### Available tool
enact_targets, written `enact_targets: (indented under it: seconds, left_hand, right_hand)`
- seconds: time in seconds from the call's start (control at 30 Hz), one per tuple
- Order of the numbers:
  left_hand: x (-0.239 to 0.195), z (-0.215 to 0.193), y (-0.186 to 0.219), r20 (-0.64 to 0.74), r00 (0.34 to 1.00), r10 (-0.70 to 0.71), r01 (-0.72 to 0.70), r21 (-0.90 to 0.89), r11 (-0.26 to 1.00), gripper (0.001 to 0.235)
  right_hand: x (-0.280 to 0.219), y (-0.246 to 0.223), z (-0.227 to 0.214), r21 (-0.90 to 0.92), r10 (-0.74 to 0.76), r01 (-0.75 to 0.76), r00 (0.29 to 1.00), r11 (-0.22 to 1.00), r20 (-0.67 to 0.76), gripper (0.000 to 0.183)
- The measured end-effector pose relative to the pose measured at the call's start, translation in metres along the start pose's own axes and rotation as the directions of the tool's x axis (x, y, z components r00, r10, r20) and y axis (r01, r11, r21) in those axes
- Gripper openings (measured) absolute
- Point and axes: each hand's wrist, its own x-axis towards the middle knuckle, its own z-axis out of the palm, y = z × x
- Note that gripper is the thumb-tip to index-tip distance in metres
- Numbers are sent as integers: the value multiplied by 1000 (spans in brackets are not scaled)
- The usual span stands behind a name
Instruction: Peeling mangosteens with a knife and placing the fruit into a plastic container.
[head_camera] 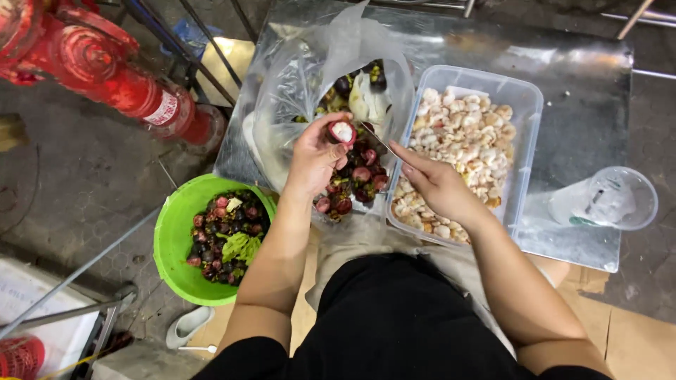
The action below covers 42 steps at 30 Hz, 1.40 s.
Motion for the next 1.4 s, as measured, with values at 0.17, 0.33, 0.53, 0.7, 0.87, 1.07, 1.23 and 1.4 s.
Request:
enact_targets:
  seconds: [0.17,0.33,0.53,0.7,0.87,1.07,1.23,1.4]
  left_hand:
    - [27,20,-20,132,990,-46,8,274,962,69]
    - [39,58,-40,246,969,19,-176,634,753,58]
    - [42,87,-76,195,979,66,-189,729,657,48]
    - [47,101,-114,256,914,314,-379,814,440,49]
    - [54,104,-118,81,964,-253,139,658,740,47]
    - [67,91,-126,289,907,-306,81,593,801,50]
    - [57,108,-131,283,951,-128,-143,764,629,49]
    - [43,120,-146,205,968,143,-250,771,586,47]
  right_hand:
    - [-32,-39,-34,-490,254,-218,967,844,8,45]
    - [-56,-40,-50,-594,270,-248,961,765,-55,44]
    - [-87,11,-41,-393,150,-216,970,894,-192,41]
    - [-99,29,-34,93,408,-402,841,911,-356,42]
    - [-114,26,-62,620,775,-539,602,570,-189,46]
    - [-122,26,-69,-147,451,-494,857,857,-250,43]
    - [-111,22,-62,-178,430,-486,859,856,-277,43]
    - [-115,58,-47,-77,409,-461,843,884,-348,44]
